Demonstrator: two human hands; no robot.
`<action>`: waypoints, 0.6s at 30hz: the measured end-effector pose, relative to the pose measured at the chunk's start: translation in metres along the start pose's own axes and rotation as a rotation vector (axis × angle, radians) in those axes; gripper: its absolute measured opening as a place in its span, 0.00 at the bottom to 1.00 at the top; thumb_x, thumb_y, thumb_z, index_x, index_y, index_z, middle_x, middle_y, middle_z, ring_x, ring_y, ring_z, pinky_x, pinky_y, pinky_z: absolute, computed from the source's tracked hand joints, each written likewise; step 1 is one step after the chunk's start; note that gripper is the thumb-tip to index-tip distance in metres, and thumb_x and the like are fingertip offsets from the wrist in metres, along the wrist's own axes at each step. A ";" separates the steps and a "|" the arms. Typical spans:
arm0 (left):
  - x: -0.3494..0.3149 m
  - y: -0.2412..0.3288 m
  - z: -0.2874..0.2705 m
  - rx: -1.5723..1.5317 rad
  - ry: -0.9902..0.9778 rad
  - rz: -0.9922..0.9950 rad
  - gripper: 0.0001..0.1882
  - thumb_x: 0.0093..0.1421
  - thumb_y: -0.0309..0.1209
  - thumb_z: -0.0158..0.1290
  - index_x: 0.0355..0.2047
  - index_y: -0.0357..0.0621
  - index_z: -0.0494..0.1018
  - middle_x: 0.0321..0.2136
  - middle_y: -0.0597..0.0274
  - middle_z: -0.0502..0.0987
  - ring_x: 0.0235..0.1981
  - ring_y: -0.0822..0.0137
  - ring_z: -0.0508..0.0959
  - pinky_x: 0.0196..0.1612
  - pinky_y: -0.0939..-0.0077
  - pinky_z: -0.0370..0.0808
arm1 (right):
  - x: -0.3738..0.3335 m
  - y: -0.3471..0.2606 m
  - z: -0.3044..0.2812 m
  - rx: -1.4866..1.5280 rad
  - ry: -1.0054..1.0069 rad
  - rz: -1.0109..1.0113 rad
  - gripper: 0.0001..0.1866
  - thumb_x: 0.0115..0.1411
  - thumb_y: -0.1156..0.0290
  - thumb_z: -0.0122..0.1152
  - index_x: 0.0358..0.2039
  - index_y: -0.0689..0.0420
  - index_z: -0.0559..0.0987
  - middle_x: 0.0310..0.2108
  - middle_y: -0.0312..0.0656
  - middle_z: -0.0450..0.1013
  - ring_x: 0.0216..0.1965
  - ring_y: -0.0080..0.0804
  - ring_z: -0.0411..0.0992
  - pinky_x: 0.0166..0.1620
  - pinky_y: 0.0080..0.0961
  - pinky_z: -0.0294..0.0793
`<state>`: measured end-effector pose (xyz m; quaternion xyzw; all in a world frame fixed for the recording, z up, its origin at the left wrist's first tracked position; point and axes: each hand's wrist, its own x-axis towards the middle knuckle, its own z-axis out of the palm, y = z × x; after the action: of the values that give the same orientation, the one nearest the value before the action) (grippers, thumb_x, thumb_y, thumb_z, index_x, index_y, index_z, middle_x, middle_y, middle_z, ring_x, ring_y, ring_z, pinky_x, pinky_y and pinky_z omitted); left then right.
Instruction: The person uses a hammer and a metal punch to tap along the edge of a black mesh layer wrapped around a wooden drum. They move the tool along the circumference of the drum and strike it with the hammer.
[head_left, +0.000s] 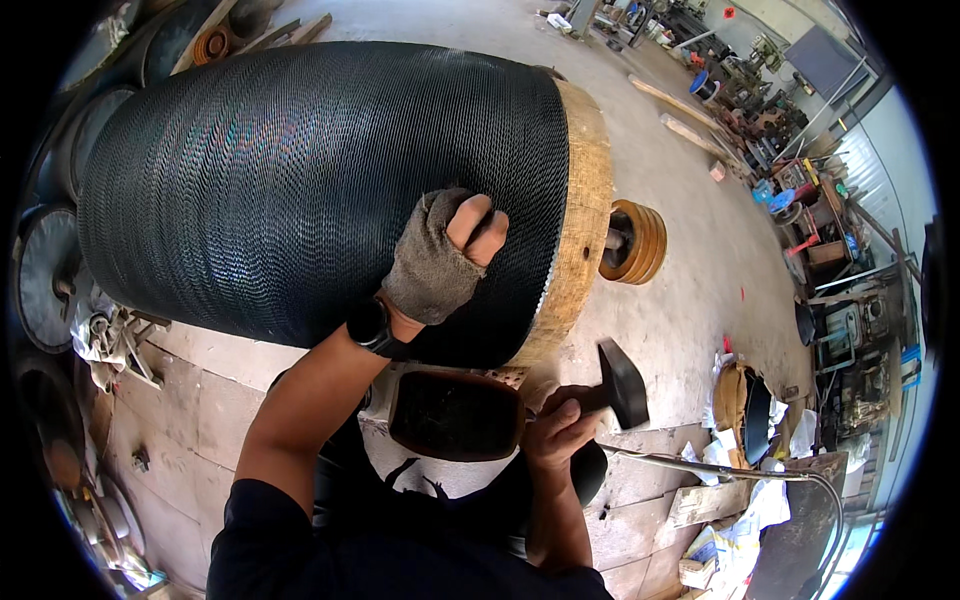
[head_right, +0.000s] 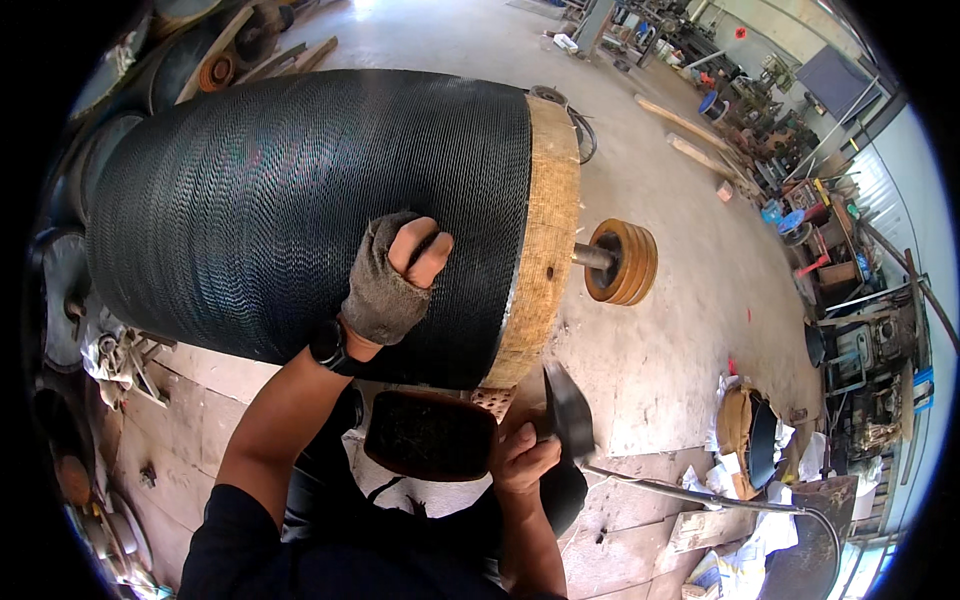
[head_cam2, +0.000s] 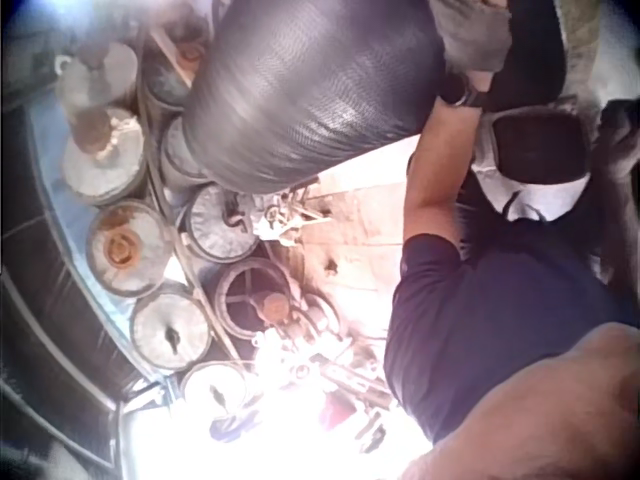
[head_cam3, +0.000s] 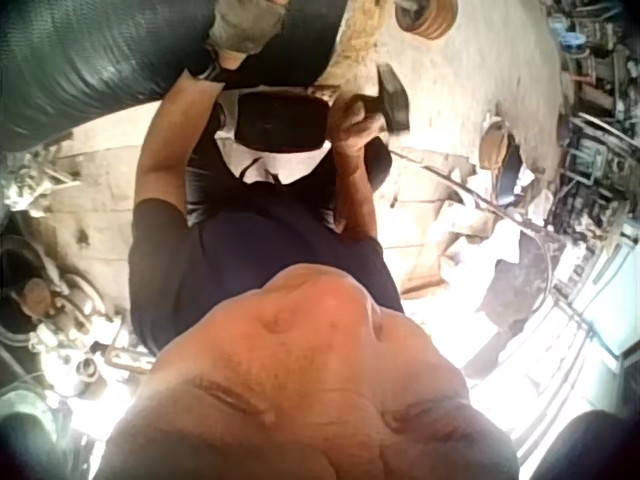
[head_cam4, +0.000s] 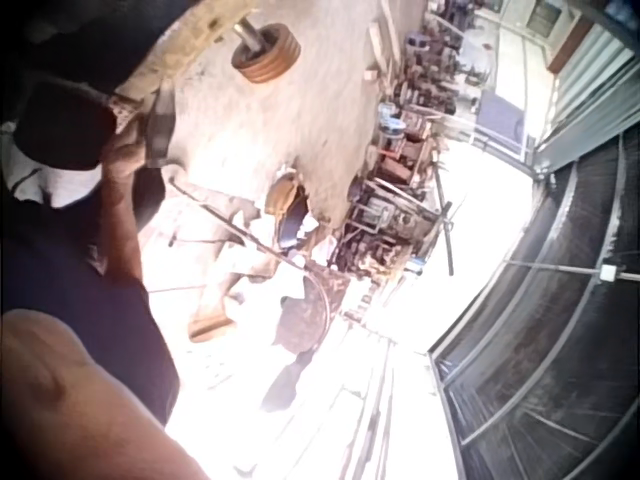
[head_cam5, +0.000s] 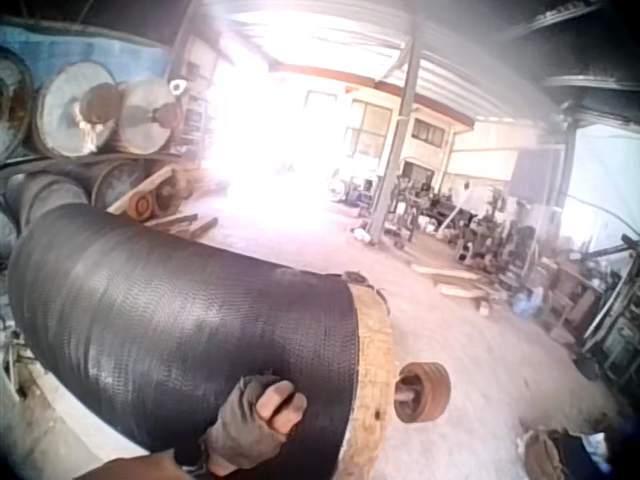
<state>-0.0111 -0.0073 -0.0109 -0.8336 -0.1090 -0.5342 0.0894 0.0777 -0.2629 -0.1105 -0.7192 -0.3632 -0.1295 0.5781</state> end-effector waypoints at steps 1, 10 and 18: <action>-0.001 0.000 0.000 0.006 0.004 -0.004 0.23 0.52 0.22 0.60 0.50 0.47 0.72 0.45 0.56 0.73 0.42 0.54 0.77 0.41 0.58 0.78 | 0.005 0.002 0.005 -0.139 -0.049 0.014 0.14 0.71 0.62 0.48 0.34 0.61 0.70 0.20 0.44 0.70 0.19 0.38 0.67 0.22 0.32 0.65; 0.001 0.000 0.001 0.021 0.042 -0.019 0.22 0.53 0.21 0.59 0.49 0.46 0.72 0.43 0.56 0.73 0.42 0.54 0.77 0.41 0.59 0.77 | 0.018 -0.027 0.000 0.103 0.077 -0.100 0.18 0.73 0.63 0.45 0.27 0.60 0.68 0.14 0.34 0.64 0.15 0.21 0.58 0.20 0.20 0.57; -0.003 -0.001 0.008 0.019 0.091 -0.014 0.23 0.52 0.20 0.59 0.49 0.45 0.71 0.43 0.55 0.72 0.41 0.53 0.77 0.40 0.59 0.77 | 0.009 -0.020 -0.013 -0.075 -0.129 0.131 0.15 0.72 0.64 0.48 0.31 0.62 0.69 0.16 0.46 0.69 0.17 0.37 0.68 0.20 0.33 0.63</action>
<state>-0.0054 -0.0050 -0.0167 -0.8067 -0.1156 -0.5711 0.0984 0.0735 -0.2699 -0.0867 -0.7695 -0.3468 -0.0583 0.5332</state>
